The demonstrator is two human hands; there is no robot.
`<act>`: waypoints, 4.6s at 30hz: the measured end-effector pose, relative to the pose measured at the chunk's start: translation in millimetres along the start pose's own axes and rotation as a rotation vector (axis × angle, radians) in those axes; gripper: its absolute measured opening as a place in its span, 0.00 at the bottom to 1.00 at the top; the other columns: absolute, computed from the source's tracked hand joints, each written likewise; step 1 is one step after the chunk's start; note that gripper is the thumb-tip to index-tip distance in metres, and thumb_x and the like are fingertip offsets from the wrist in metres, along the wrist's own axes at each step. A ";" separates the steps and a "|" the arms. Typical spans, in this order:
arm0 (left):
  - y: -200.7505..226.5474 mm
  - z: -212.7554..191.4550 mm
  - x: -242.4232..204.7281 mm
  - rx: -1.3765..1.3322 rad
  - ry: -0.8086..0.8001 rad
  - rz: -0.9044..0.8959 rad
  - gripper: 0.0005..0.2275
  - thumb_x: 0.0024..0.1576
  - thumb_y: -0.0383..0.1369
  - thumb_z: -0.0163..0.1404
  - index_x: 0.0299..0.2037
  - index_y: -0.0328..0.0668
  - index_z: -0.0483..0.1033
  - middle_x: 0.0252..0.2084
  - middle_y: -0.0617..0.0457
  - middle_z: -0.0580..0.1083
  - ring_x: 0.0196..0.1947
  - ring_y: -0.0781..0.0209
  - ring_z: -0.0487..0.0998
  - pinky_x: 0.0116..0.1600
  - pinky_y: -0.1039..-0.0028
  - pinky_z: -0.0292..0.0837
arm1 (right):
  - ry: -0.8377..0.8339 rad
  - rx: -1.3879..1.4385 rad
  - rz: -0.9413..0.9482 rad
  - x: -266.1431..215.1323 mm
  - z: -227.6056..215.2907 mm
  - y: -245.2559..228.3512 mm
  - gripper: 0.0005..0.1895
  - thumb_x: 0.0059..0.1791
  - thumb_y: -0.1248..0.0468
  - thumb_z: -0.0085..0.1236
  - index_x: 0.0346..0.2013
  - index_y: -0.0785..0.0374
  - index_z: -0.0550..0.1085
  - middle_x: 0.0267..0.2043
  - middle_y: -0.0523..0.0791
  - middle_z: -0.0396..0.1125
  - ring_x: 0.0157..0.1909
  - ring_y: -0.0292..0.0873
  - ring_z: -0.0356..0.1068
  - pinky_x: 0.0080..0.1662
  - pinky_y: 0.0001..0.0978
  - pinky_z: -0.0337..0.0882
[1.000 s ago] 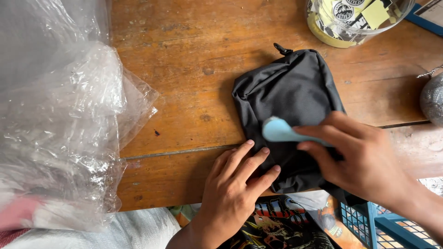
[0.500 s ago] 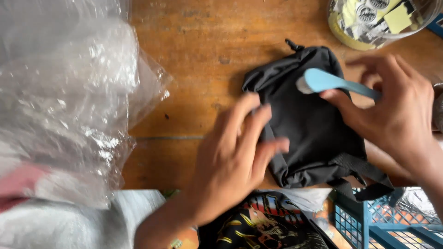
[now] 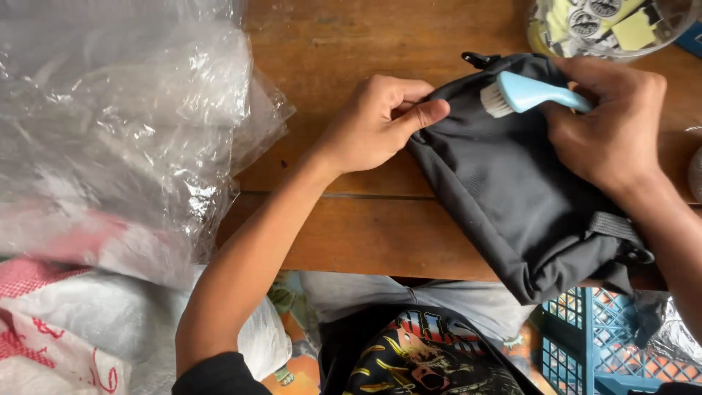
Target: Cleaning a small black pouch with a white graphic using a small brush on a wooden workspace.
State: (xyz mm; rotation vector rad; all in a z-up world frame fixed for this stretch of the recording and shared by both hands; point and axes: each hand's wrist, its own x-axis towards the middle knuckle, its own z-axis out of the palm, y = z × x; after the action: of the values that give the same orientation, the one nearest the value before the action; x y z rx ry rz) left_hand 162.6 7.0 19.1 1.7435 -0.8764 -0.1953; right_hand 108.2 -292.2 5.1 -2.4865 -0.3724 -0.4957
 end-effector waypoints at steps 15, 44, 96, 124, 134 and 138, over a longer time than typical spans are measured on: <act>20.5 15.5 -8.2 -0.125 0.356 -0.182 0.12 0.64 0.38 0.48 0.28 0.49 0.62 0.19 0.66 0.57 0.21 0.76 0.54 0.25 0.80 0.50 | -0.244 -0.503 0.086 -79.3 2.1 -99.3 0.31 0.42 0.47 0.64 0.60 0.42 0.74 0.48 0.32 0.69 0.38 0.43 0.75 0.20 0.45 0.67; 43.3 12.5 -55.4 0.840 0.175 0.755 0.03 0.58 0.18 0.53 0.39 0.31 0.75 0.46 0.46 0.78 0.41 0.53 0.83 0.47 0.66 0.86 | 0.127 -0.472 -0.536 -77.5 -31.6 -84.8 0.10 0.56 0.55 0.63 0.50 0.53 0.83 0.42 0.41 0.76 0.21 0.37 0.57 0.28 0.29 0.54; 11.3 23.7 -16.3 0.907 -0.301 0.138 0.52 0.46 0.76 0.49 0.76 0.53 0.55 0.80 0.56 0.47 0.79 0.34 0.42 0.76 0.34 0.33 | 0.064 -0.420 0.383 -134.4 8.8 -73.1 0.06 0.61 0.60 0.56 0.45 0.58 0.76 0.39 0.46 0.69 0.35 0.54 0.70 0.29 0.50 0.62; 4.9 28.6 -17.5 0.949 -0.235 0.132 0.59 0.42 0.81 0.44 0.75 0.40 0.53 0.79 0.58 0.48 0.78 0.36 0.43 0.76 0.38 0.34 | 0.199 -0.257 0.339 -108.4 11.0 -88.0 0.03 0.60 0.70 0.55 0.45 0.69 0.72 0.35 0.54 0.66 0.34 0.56 0.65 0.38 0.49 0.62; 3.9 29.0 -17.6 0.925 -0.219 0.136 0.58 0.43 0.80 0.45 0.75 0.41 0.52 0.79 0.58 0.48 0.78 0.36 0.44 0.76 0.37 0.34 | 0.143 -0.232 0.363 -95.7 -11.5 -61.3 0.09 0.63 0.68 0.53 0.39 0.68 0.69 0.32 0.51 0.63 0.31 0.51 0.60 0.37 0.45 0.58; 7.8 24.5 -11.7 0.684 -0.212 0.104 0.42 0.57 0.66 0.39 0.72 0.39 0.57 0.78 0.53 0.52 0.78 0.32 0.47 0.74 0.31 0.36 | -0.057 -0.031 0.381 -95.9 -7.9 -82.1 0.07 0.58 0.64 0.51 0.38 0.61 0.75 0.28 0.43 0.67 0.25 0.42 0.63 0.33 0.35 0.61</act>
State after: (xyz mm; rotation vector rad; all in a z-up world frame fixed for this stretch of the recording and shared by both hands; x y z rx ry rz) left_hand 137.7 -4.9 13.5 2.3263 -1.2876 -0.0040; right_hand -9.4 -245.9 9.8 -2.5220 0.0908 -0.2763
